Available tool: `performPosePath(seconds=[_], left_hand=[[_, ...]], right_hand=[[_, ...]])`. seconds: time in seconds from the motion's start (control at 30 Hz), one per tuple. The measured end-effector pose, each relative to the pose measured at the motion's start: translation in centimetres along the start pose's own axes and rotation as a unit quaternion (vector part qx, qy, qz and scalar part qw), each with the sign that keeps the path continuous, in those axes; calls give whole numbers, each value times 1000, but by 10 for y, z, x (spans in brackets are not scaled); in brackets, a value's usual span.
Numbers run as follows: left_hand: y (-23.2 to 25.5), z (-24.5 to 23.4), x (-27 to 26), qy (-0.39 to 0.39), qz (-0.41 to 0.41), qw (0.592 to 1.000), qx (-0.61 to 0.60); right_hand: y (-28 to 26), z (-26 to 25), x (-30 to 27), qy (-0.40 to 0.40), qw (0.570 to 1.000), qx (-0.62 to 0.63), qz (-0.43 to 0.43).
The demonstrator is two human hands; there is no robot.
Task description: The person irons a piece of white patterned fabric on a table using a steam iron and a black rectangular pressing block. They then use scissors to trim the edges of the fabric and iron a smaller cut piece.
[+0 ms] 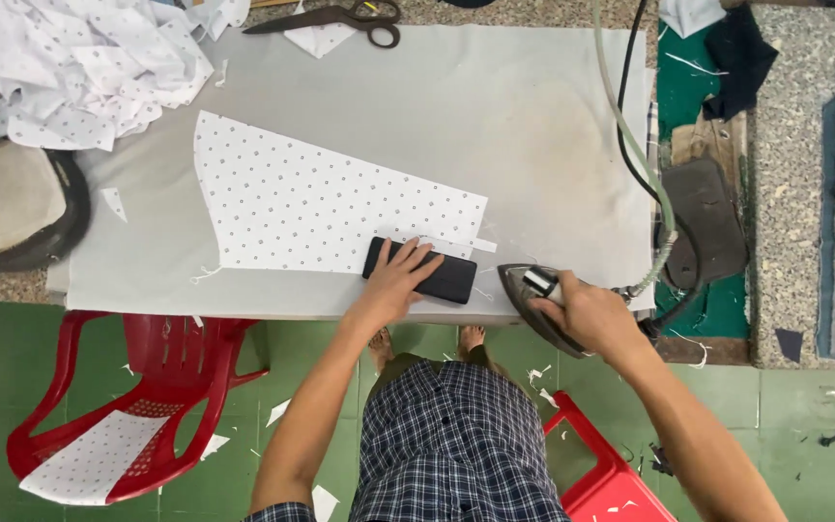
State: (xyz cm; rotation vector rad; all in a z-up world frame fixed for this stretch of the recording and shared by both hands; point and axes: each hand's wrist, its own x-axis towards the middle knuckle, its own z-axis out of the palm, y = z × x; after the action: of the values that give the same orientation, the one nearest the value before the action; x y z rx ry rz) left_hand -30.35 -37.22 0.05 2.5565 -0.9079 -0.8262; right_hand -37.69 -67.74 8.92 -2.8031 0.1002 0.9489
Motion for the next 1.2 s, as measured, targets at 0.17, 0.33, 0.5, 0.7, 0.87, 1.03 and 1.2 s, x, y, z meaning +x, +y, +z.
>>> performPosePath(seconds=[0.17, 0.33, 0.5, 0.7, 0.87, 1.03, 1.2], left_hand=[[19, 29, 16, 30, 31, 999, -26], [19, 40, 20, 41, 34, 998, -18], [14, 45, 22, 49, 36, 998, -26], [14, 45, 24, 50, 35, 997, -38], [19, 36, 21, 35, 30, 999, -28], [21, 38, 21, 49, 20, 998, -27], [25, 34, 18, 166, 14, 986, -2]], right_hand=[[52, -6, 10, 47, 994, 33, 91], [73, -11, 59, 131, 981, 73, 120], [62, -28, 113, 184, 968, 143, 95], [65, -11, 110, 331, 938, 105, 24], [64, 24, 55, 370, 922, -115, -24], [64, 29, 54, 515, 823, -226, -80], [79, 31, 53, 399, 890, -205, -77]])
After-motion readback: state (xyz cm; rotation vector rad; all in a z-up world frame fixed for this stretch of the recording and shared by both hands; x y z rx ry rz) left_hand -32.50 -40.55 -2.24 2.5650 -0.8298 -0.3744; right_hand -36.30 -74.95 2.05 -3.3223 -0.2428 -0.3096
